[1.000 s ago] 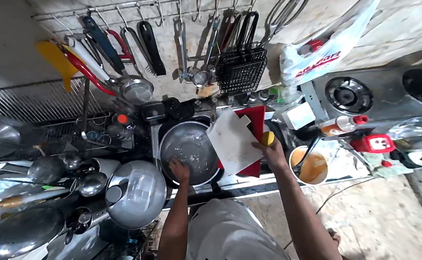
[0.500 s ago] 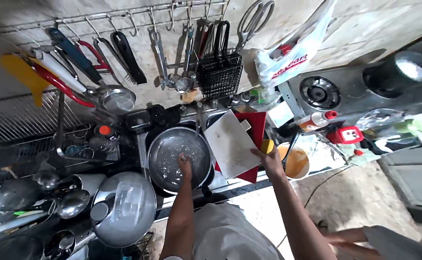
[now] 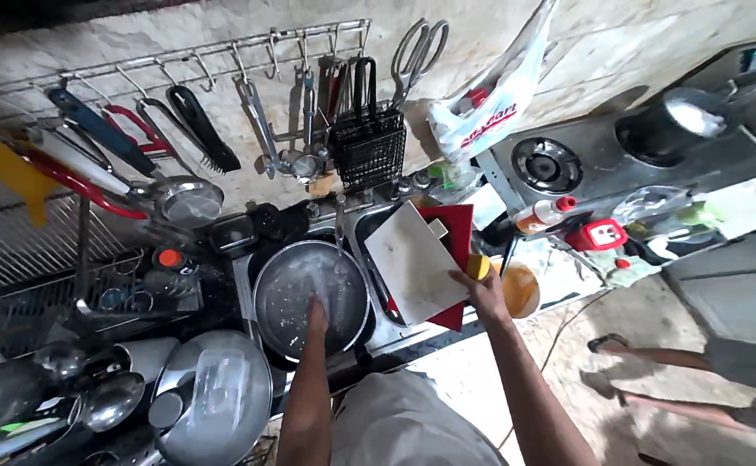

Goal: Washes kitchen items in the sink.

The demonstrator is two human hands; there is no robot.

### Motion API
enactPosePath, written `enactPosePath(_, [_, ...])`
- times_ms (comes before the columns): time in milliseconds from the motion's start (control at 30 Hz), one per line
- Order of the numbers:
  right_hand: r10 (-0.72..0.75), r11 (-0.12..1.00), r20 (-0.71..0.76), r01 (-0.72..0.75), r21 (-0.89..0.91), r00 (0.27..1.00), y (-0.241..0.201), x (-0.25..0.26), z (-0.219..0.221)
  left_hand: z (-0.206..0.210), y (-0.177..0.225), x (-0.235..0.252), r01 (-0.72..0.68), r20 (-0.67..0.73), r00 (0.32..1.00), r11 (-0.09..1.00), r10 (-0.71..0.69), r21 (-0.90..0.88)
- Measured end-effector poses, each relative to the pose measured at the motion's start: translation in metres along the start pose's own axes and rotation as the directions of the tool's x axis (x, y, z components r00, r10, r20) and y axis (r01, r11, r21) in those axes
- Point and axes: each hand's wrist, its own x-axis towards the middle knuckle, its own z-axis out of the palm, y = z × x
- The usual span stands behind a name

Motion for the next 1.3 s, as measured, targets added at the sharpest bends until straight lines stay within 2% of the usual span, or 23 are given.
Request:
enactPosePath(100, [-0.013, 0.998, -0.045, 0.016, 0.058, 0.999, 0.005, 0.009, -0.006, -0.005, 0.000, 0.003, 0.062, 0.159, 0.986, 0.993, -0.045, -0.102])
enactPosePath(167, [-0.009, 0.999, -0.067, 0.013, 0.048, 0.998, 0.007, 0.014, -0.005, -0.007, 0.001, 0.001, 0.105, 0.177, 0.980, 0.993, -0.094, -0.055])
enactPosePath(267, [-0.014, 0.997, -0.064, 0.009, -0.076, 0.998, 0.005, 0.013, 0.005, -0.008, 0.003, -0.008, 0.122, 0.189, 0.972, 0.988, -0.138, 0.096])
enactPosePath(333, [-0.032, 0.974, -0.049, 0.020, -0.225, 0.998, 0.003, 0.007, 0.017, -0.008, 0.003, -0.011, 0.112, 0.199, 0.970, 0.985, -0.138, 0.133])
enactPosePath(433, [-0.057, 0.871, -0.006, 0.047, -0.489, 0.998, 0.002, -0.005, 0.045, -0.006, 0.004, -0.019, 0.113, 0.229, 0.964, 0.986, -0.139, 0.123])
enactPosePath(500, [-0.058, 0.793, 0.043, 0.072, -0.605, 0.997, -0.003, -0.015, 0.068, -0.005, 0.001, -0.022, 0.101, 0.241, 0.964, 0.993, -0.114, 0.067])
enactPosePath(667, [-0.032, 0.624, 0.155, 0.140, -0.769, 0.987, 0.006, -0.023, 0.126, 0.002, -0.007, -0.018, 0.017, 0.171, 0.984, 0.983, -0.049, 0.184])
enactPosePath(767, [-0.037, 0.583, 0.144, 0.139, -0.800, 0.989, 0.026, -0.024, 0.142, 0.009, -0.003, -0.027, -0.012, 0.109, 0.994, 0.984, -0.008, 0.180])
enactPosePath(867, [-0.025, 0.592, 0.127, 0.116, -0.797, 0.992, 0.039, -0.025, 0.141, 0.019, 0.003, -0.033, -0.069, 0.090, 0.994, 0.986, 0.056, 0.152])
enactPosePath(1000, [0.092, 0.605, 0.157, 0.070, -0.793, 0.983, 0.055, -0.026, 0.132, 0.034, 0.010, -0.046, -0.172, 0.114, 0.981, 0.975, 0.157, 0.140])
enactPosePath(1067, [0.083, 0.636, 0.155, 0.067, -0.769, 0.984, 0.059, -0.025, 0.126, 0.044, 0.014, -0.051, -0.218, 0.124, 0.971, 0.968, 0.202, 0.129])
enactPosePath(1167, [0.021, 0.744, 0.141, 0.079, -0.663, 0.990, 0.050, -0.038, 0.125, 0.054, 0.013, -0.053, -0.266, 0.122, 0.960, 0.957, 0.252, 0.115])
enactPosePath(1233, [0.123, 0.846, 0.234, 0.022, -0.533, 0.964, 0.037, -0.046, 0.128, 0.061, 0.010, -0.051, -0.321, 0.133, 0.944, 0.933, 0.301, 0.162])
enactPosePath(1300, [0.217, 0.884, 0.342, -0.036, -0.467, 0.914, 0.031, -0.049, 0.133, 0.067, 0.006, -0.053, -0.348, 0.171, 0.934, 0.911, 0.315, 0.223])
